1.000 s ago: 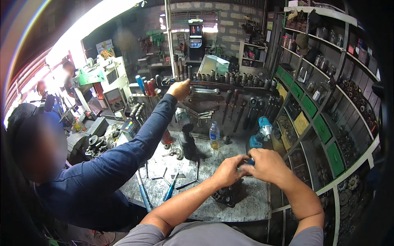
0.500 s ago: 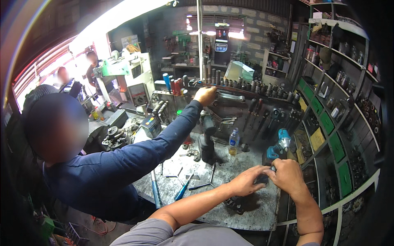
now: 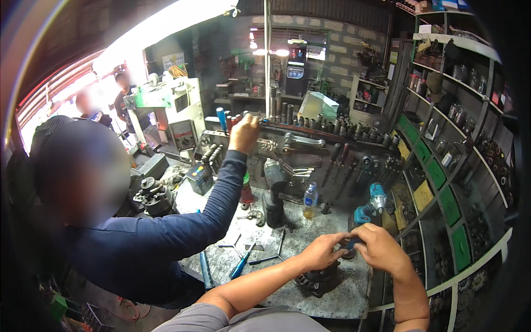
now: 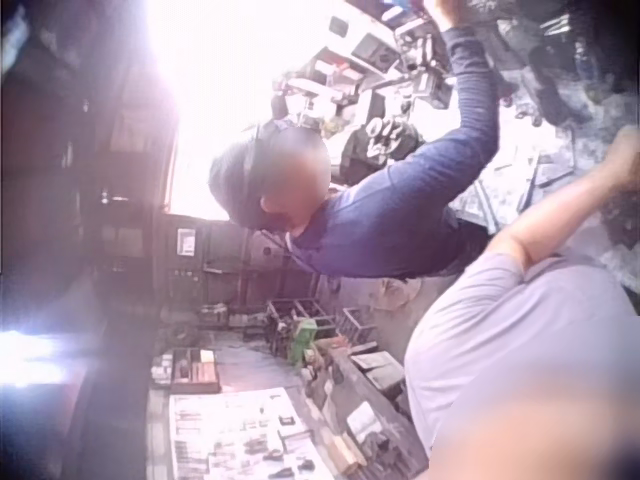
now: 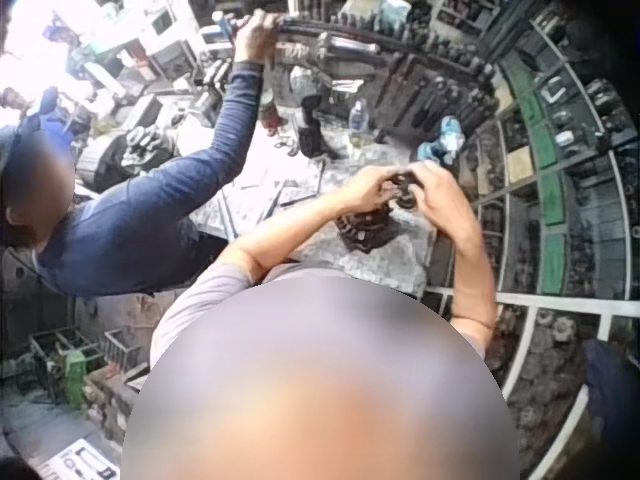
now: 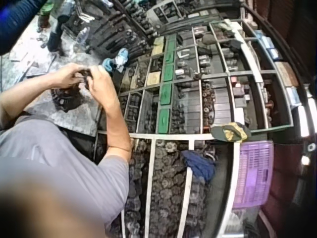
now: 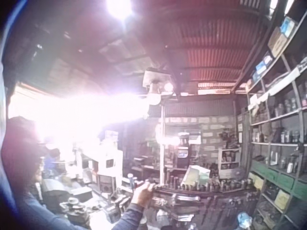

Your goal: The person assembles a mechanical component on a workbench, inserting small parts by hand and using a screwdriver. They then walk to a tool wall, select a socket wrench, and retrieve a power drill before returning to the workbench.

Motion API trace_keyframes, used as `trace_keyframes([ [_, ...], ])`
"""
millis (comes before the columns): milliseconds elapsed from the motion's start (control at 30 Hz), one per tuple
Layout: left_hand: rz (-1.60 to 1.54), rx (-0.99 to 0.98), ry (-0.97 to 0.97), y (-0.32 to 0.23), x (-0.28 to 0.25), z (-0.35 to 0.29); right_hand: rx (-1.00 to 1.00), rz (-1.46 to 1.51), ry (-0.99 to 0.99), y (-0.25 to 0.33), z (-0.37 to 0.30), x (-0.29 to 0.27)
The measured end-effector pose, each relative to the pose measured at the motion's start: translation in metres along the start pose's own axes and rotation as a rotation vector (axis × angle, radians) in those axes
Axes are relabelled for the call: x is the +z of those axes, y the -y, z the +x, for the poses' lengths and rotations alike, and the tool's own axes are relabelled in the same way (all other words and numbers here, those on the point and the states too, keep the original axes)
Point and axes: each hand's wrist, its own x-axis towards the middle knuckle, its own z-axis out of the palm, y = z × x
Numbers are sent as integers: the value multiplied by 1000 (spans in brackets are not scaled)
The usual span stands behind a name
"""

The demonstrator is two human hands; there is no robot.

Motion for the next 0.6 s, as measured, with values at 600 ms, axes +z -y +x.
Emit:
trace_keyframes([
  [600, 82, -111, 149, 4, -7, 7, 120, -68, 51, 9, -12, 0],
])
